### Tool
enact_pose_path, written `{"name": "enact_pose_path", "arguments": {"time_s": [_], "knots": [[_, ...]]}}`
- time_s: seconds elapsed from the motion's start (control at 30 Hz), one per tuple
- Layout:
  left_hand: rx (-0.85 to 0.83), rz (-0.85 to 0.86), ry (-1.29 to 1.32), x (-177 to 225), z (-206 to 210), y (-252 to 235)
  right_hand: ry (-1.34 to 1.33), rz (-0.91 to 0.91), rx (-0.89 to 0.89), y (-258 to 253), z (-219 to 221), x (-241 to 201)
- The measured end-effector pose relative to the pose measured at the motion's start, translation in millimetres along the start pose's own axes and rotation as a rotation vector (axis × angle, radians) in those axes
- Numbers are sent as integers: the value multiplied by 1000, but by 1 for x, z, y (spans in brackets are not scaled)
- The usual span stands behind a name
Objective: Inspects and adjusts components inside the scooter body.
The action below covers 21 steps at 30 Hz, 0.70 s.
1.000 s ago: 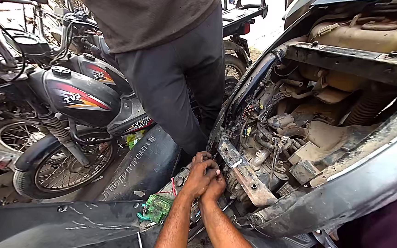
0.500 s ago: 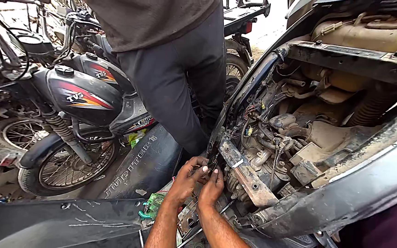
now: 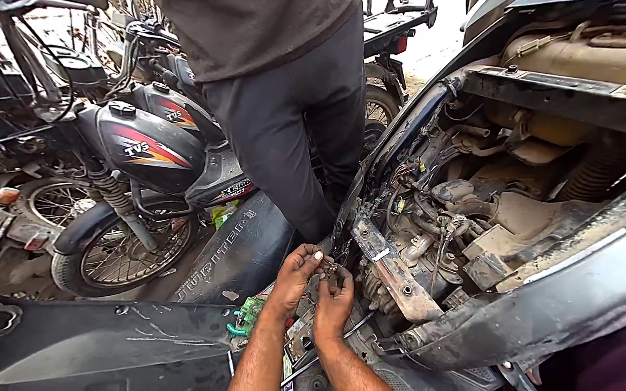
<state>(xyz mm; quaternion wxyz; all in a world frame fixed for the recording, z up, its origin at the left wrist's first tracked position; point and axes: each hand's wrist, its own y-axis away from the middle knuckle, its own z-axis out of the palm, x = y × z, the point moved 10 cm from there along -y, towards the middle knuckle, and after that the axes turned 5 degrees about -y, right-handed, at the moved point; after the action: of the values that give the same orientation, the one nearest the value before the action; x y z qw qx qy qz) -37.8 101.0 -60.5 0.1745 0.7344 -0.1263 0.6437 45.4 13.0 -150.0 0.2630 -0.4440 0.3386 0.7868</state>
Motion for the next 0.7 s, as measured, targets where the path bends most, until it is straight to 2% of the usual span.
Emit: {"name": "enact_pose_path", "arguments": {"time_s": [0.23,0.33,0.6,0.7], "knots": [[-41,-26,-41,-1,3,1,-51,50,-16,-1,0,-2],[-6,-10,-88,3,3,2,6,33,-17,-4,-3,-3],[153,220,-349,33,10,6,164,-34,-86,-10,-1,2],[279,313,-233,65,4,12,101,25,-59,-11,-9,12]]}}
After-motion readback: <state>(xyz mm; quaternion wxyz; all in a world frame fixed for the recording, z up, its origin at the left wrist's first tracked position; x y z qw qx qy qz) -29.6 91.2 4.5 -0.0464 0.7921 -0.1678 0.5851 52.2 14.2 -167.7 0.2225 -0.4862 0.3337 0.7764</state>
